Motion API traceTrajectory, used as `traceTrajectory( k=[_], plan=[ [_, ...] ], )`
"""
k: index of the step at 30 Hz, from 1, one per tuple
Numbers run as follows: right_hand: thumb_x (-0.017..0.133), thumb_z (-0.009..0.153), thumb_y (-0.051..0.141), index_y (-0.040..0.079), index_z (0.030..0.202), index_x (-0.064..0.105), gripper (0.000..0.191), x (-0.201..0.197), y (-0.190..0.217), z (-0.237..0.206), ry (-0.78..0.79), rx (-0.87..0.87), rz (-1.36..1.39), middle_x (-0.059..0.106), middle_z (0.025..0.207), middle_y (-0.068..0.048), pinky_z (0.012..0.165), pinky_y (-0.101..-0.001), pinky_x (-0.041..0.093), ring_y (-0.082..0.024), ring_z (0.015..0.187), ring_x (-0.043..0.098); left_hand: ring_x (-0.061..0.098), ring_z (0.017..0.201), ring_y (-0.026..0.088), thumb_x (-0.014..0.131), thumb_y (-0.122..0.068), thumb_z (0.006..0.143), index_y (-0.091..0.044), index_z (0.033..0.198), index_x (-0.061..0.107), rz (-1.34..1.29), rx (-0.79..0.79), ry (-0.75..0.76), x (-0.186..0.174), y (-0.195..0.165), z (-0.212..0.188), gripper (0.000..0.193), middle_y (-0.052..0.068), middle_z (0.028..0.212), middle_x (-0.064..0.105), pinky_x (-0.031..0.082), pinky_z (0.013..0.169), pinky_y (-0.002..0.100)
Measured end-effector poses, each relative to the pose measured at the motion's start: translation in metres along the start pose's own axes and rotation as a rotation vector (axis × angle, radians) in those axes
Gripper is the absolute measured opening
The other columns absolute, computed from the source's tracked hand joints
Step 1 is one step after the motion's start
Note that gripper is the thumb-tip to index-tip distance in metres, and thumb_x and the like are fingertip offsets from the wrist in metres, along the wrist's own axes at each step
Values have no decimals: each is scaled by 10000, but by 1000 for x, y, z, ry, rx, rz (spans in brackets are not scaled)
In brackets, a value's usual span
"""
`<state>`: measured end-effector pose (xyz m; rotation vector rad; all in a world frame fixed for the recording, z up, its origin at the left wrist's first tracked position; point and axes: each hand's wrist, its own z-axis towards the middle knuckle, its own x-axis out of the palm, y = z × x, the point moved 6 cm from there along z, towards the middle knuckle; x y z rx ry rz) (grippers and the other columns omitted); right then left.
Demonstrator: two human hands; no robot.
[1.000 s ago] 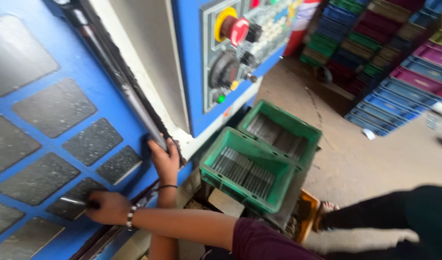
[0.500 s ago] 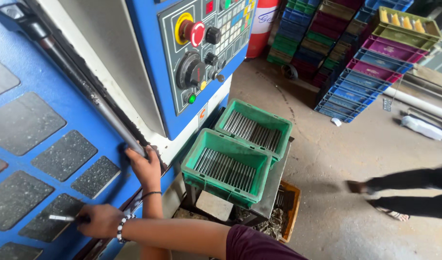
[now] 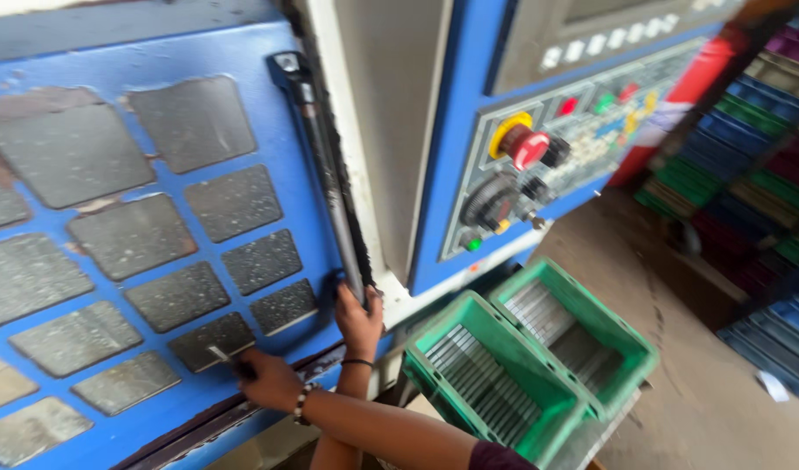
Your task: The person operates a metal processing machine by inserting cylindrical metal rods into slots on the machine door, closing the door, and pressing a green start button. The person repeats this process for several rods, retrieving processed pieces from the machine interior and placing them on a nearby table.
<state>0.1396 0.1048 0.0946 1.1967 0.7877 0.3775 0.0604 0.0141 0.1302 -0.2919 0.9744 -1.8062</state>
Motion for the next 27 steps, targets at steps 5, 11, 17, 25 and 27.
traceTrajectory(
  k=[5,11,17,25,27],
  plan=[
    [688,931,164,78,1093,592,207,-1,-13,14,76,94,357,685,908,-74,673,-402,566,-212,827,706,655,807,448,704,-188,892,38,1182,569,-7,43,-29,8,8,-2,392,222,885,687,515,723,512],
    [622,982,269,198,1089,532,157,22,-20,13,345,486,626,647,865,12,536,-380,568,-132,776,699,643,801,444,719,-163,885,58,1249,557,22,116,-65,9,15,3,456,232,901,675,515,709,503],
    [642,977,250,182,1065,575,129,16,-23,11,312,484,642,662,882,8,588,-376,571,-134,825,694,644,841,433,707,-129,899,29,1183,563,-47,74,24,6,19,2,355,213,907,682,513,741,506],
    [646,967,253,187,1065,598,127,40,-48,25,119,533,645,675,897,2,562,-341,513,-127,854,682,617,903,492,708,-164,911,90,1309,482,-129,120,150,-2,23,-4,524,304,1006,634,509,771,525],
    [648,985,287,206,1087,609,136,46,-47,28,107,547,630,689,922,7,583,-324,515,-111,879,678,612,932,497,717,-183,930,96,1331,467,-103,133,172,-7,22,-3,548,321,1039,624,513,805,524]
  ],
)
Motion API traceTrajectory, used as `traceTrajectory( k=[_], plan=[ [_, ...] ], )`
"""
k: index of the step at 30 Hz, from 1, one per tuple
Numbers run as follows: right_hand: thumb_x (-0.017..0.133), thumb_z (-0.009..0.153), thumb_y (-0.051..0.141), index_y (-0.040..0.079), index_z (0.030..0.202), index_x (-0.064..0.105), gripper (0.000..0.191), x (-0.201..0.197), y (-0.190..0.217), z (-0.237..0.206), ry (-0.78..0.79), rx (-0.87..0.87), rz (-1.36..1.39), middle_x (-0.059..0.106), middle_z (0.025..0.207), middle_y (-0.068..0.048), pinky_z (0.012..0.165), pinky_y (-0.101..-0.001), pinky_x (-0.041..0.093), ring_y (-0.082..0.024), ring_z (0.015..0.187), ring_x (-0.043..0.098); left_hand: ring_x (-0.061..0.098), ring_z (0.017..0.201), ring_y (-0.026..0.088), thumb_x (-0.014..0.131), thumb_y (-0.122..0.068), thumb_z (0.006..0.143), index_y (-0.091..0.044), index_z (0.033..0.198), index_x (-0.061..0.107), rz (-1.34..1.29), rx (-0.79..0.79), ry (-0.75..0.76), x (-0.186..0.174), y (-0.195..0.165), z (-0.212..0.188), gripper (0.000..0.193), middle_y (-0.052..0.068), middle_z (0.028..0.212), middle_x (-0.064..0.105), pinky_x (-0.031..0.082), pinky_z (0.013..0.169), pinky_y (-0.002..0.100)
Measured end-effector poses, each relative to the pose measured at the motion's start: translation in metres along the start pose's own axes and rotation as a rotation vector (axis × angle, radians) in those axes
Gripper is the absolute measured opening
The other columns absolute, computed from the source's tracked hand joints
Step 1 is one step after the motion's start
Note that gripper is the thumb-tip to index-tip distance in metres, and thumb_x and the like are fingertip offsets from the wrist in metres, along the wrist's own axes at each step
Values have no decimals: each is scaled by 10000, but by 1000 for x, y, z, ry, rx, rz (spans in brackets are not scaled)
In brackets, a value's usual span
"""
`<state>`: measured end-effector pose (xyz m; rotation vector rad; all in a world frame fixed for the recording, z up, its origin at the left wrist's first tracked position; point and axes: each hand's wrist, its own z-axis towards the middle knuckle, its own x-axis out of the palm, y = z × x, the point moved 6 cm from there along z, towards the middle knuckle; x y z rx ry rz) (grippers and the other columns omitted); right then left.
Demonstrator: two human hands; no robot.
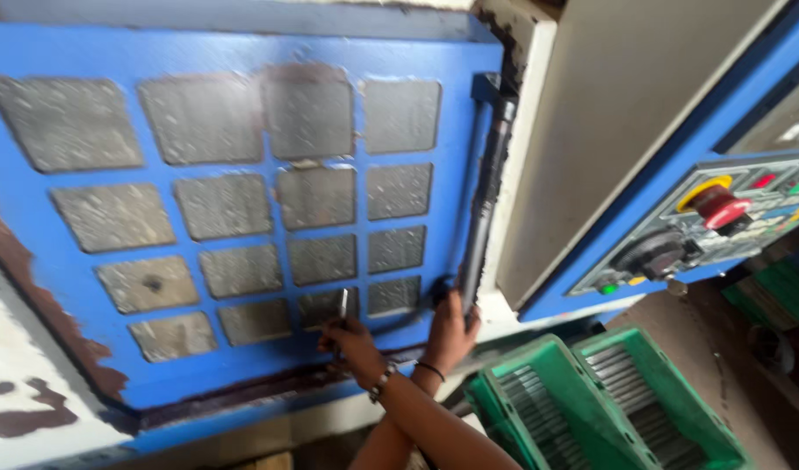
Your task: The person operates a metal processing machine by inserting cylindrical metal rods into slots on the machine door, closing the door, and pressing a green start button. The person repeats this process for several rods, retrieving processed pieces from the machine interior and placing them on a nearby table.
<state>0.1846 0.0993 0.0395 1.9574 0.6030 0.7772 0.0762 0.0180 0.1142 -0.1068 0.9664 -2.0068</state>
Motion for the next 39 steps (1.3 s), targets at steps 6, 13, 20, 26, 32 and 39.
traceTrajectory(
  k=[6,13,20,26,32,39],
  plan=[
    [647,945,264,170,1039,647,132,1,4,12,-75,42,63,694,833,5,605,-432,523,-129,833,675,627,945,472,670,-152,953,104,1409,438,-103,11,105,-9,0,12,572,310,1049,631,517,811,519],
    [656,957,316,162,1055,671,183,-3,-4,13,-90,15,-1,715,839,-16,599,-387,542,-137,824,698,630,940,451,671,-140,931,80,1410,447,-141,10,83,-7,2,-2,573,264,1016,655,511,808,515],
    [658,981,386,191,1083,664,220,-6,4,4,33,35,-46,715,885,18,556,-313,514,-97,842,709,601,906,469,712,-192,923,76,1286,511,51,35,-40,11,14,-2,494,288,1011,622,493,795,519],
    [679,978,346,182,1079,649,194,-11,15,-4,78,31,-24,703,876,21,527,-284,492,-98,805,696,615,834,454,695,-178,905,75,1230,544,65,47,-141,20,20,-4,439,246,929,642,495,749,511],
    [703,985,293,136,1039,656,172,-13,23,-18,201,-19,-111,681,842,19,493,-269,418,-88,722,632,628,802,447,689,-146,873,49,1187,573,45,-21,-152,22,23,-3,387,234,887,648,507,719,496],
    [713,1005,208,45,1001,693,164,-3,40,-29,334,-331,-102,679,850,-14,742,-258,518,-92,793,635,632,797,443,675,-133,858,45,1200,561,66,-38,-194,21,19,-2,402,229,882,645,507,718,496]
  ],
)
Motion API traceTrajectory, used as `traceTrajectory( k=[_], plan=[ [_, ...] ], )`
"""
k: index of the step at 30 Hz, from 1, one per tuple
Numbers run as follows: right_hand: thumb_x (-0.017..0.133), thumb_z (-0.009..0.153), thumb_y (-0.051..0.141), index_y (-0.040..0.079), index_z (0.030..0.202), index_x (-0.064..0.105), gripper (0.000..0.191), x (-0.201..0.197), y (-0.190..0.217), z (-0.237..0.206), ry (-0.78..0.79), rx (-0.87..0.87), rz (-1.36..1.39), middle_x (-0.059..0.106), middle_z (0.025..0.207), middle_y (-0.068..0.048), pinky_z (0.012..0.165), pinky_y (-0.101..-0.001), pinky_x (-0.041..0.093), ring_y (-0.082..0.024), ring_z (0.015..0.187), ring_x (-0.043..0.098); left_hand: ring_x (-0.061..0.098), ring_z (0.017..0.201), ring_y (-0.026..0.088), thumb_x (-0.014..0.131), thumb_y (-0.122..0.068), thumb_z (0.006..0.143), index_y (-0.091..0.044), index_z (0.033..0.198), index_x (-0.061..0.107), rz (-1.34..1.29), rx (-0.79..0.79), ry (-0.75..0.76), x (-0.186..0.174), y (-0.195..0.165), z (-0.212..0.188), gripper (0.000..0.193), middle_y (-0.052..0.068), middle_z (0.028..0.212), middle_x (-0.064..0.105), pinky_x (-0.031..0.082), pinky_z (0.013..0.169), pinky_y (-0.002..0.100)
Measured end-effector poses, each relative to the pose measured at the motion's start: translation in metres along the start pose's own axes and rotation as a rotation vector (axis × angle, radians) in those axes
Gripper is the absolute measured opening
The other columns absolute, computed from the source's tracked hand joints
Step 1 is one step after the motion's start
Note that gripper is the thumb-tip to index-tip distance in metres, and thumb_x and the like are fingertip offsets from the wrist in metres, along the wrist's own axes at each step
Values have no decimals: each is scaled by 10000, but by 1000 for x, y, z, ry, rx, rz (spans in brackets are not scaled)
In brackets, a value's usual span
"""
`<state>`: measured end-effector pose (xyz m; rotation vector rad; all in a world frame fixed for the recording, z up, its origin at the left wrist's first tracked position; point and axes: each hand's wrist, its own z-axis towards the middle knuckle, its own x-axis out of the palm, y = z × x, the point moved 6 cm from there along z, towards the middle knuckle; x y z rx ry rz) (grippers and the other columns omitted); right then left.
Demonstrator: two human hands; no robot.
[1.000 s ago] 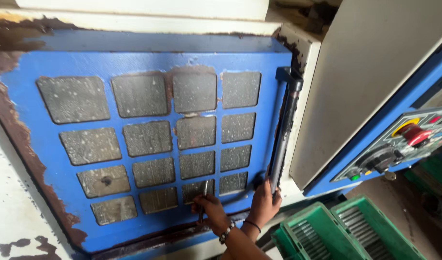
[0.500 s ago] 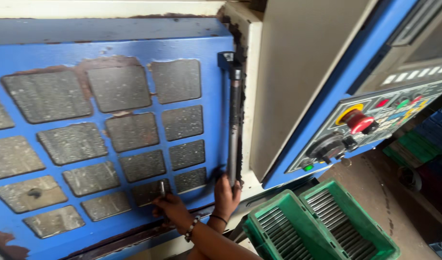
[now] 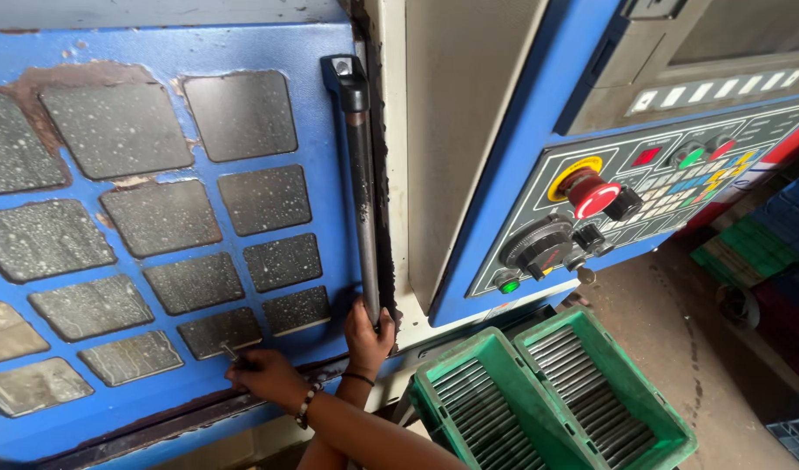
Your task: The person operates a metal processing machine by inserting cylindrical metal rods into slots on the machine door, closing the door, and pressing a green start button. The person repeats this process for several rods, retrieving processed pieces from the machine interior and placing them on a nearby table.
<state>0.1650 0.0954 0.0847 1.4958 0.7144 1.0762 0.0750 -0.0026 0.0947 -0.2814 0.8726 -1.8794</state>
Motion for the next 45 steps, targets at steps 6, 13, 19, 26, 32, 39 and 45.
traceTrajectory(
  k=[6,13,19,26,32,39,45],
  plan=[
    [713,1011,232,22,1026,722,211,4,6,-6,-9,-98,-294,705,888,-27,791,-293,520,-96,850,640,621,839,453,685,-130,905,58,1232,541,42,44,25,-3,-5,-2,403,245,939,635,508,737,498],
    [711,1020,276,41,1088,715,244,10,2,-16,41,-74,-401,706,894,-41,772,-309,524,-129,829,657,629,777,384,688,-130,910,65,1259,538,17,-64,70,-2,-4,-4,428,217,910,637,517,705,456],
    [699,1035,299,54,1154,705,273,6,-2,-19,-34,-59,-274,706,932,-32,810,-273,529,-90,867,650,629,786,366,669,-92,913,79,1311,508,-30,-27,59,-4,-10,-5,463,217,959,636,521,715,437],
    [709,1044,298,45,1139,711,271,4,5,-23,-91,-82,-373,709,956,-53,829,-290,522,-113,887,649,634,814,382,673,-82,910,72,1298,505,-13,-27,58,-5,-13,-5,450,219,958,635,520,742,447],
    [687,1049,338,40,1122,705,307,10,2,-22,-74,-122,-317,720,938,-68,855,-298,528,-118,919,645,634,847,398,669,-75,915,82,1303,497,-16,-34,54,-5,-13,-7,453,234,978,630,519,773,449],
    [641,1066,402,65,1122,699,346,8,0,-24,-39,-97,-486,725,932,-88,851,-345,535,-191,918,688,640,869,388,659,-68,926,75,1298,490,-36,-1,40,-5,-16,-7,433,227,999,632,524,802,442],
    [642,1029,444,96,1088,711,360,13,6,-34,12,-115,-605,715,875,-111,811,-376,544,-263,880,704,640,852,374,666,-69,930,70,1295,493,-4,-23,51,-4,-14,-8,427,214,977,627,524,785,437]
  ],
)
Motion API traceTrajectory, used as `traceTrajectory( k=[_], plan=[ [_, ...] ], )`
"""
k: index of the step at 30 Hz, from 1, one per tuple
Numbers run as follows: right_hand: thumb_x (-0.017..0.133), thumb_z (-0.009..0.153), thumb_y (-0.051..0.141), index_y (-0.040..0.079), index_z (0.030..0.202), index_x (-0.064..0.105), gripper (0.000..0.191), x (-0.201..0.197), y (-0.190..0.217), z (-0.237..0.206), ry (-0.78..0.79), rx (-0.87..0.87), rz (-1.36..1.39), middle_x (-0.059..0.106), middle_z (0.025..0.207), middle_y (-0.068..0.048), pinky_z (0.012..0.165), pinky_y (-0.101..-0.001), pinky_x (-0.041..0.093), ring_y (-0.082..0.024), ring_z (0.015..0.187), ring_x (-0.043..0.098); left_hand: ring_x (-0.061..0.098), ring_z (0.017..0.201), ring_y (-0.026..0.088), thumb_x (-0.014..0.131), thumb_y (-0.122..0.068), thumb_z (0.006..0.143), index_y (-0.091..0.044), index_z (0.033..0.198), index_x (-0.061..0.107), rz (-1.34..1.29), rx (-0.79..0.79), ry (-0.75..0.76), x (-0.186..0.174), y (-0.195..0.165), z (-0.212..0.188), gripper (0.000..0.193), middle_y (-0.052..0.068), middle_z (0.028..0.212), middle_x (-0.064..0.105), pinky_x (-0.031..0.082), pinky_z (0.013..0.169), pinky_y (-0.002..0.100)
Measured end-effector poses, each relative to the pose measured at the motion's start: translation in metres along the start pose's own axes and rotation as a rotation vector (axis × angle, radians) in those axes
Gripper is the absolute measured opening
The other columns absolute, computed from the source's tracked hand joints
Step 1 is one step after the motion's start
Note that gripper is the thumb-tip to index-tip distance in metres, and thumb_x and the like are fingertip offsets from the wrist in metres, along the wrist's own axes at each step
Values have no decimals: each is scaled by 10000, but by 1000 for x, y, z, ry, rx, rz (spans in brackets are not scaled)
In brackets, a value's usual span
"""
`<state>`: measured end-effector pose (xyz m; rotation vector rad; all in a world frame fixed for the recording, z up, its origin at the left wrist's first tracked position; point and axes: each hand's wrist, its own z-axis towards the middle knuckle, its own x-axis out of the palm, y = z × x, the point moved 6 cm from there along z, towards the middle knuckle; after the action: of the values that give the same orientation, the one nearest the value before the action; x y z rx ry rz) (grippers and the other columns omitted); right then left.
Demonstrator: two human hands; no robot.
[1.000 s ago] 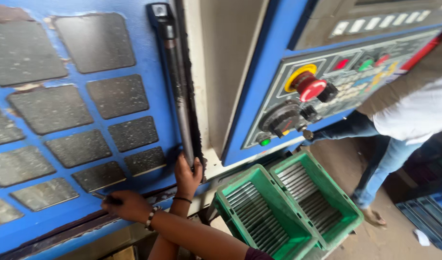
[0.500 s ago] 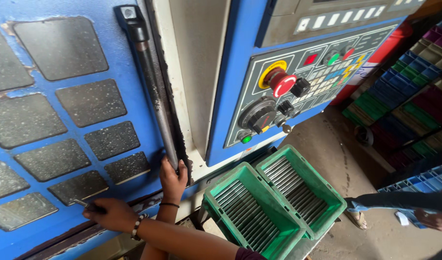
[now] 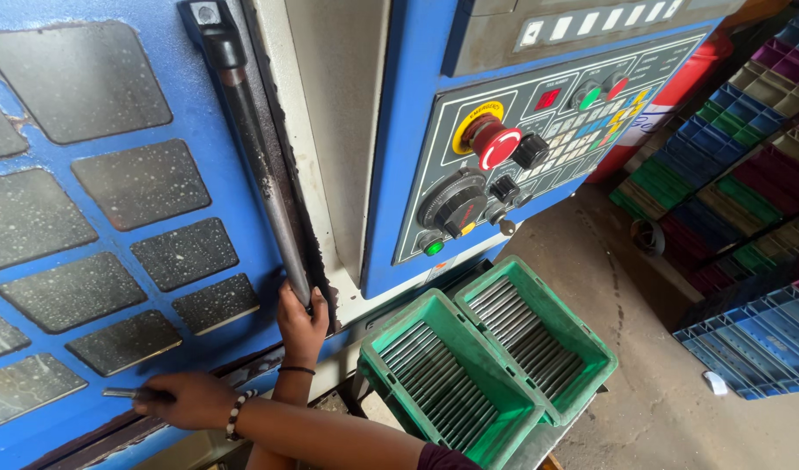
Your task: The person operates a metal processing machine by inserting cylindrical metal rods into slots on the machine door, closing the door, and pressing a green start button. The person repeats this process for several rods, retrieving processed pieces from the machine interior and placing them on a nearby table.
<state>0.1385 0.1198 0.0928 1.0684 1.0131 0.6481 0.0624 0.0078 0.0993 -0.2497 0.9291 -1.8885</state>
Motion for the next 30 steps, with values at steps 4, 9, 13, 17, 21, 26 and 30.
traceTrajectory(
  k=[4,9,13,17,21,26,30],
  plan=[
    [658,986,486,107,1089,722,398,0,3,-4,53,27,-113,699,779,-139,752,-407,545,-302,798,705,644,854,382,665,-69,926,76,1310,492,-16,-3,-13,-1,-1,1,445,224,992,633,528,786,441],
    [689,895,445,114,1099,743,392,-2,-9,-7,30,57,-239,736,913,-149,814,-454,562,-348,893,716,644,874,402,670,-69,915,64,1303,507,0,25,-46,-1,-4,1,442,233,1008,641,528,804,454],
    [615,807,244,117,1197,740,428,5,-20,-4,137,13,-412,753,920,-199,874,-474,584,-370,953,735,644,867,401,675,-72,912,67,1303,506,8,11,-50,0,-1,1,448,233,1001,639,527,796,451],
    [721,812,313,72,955,799,292,8,-32,-5,317,165,-547,772,922,-189,830,-480,599,-353,909,756,649,849,392,672,-78,913,74,1303,503,-4,-10,-36,1,1,1,451,230,990,639,530,781,446],
    [776,770,394,91,829,801,309,-3,-18,-8,185,78,-477,760,838,-149,805,-446,585,-329,857,743,647,871,401,669,-84,919,81,1312,497,-7,13,-46,1,0,1,460,241,1019,640,529,790,452],
    [757,810,436,112,848,780,327,-5,-16,-5,143,127,-158,727,660,-81,646,-377,582,-233,613,738,642,866,401,674,-93,923,73,1299,511,7,3,-29,1,3,0,443,235,1001,640,528,783,455],
    [784,847,525,85,826,742,443,-2,-17,0,136,146,5,665,604,-61,573,-313,541,-162,540,676,634,870,401,668,-96,933,64,1289,516,11,11,-27,1,4,-2,420,221,996,641,520,785,454]
  ],
)
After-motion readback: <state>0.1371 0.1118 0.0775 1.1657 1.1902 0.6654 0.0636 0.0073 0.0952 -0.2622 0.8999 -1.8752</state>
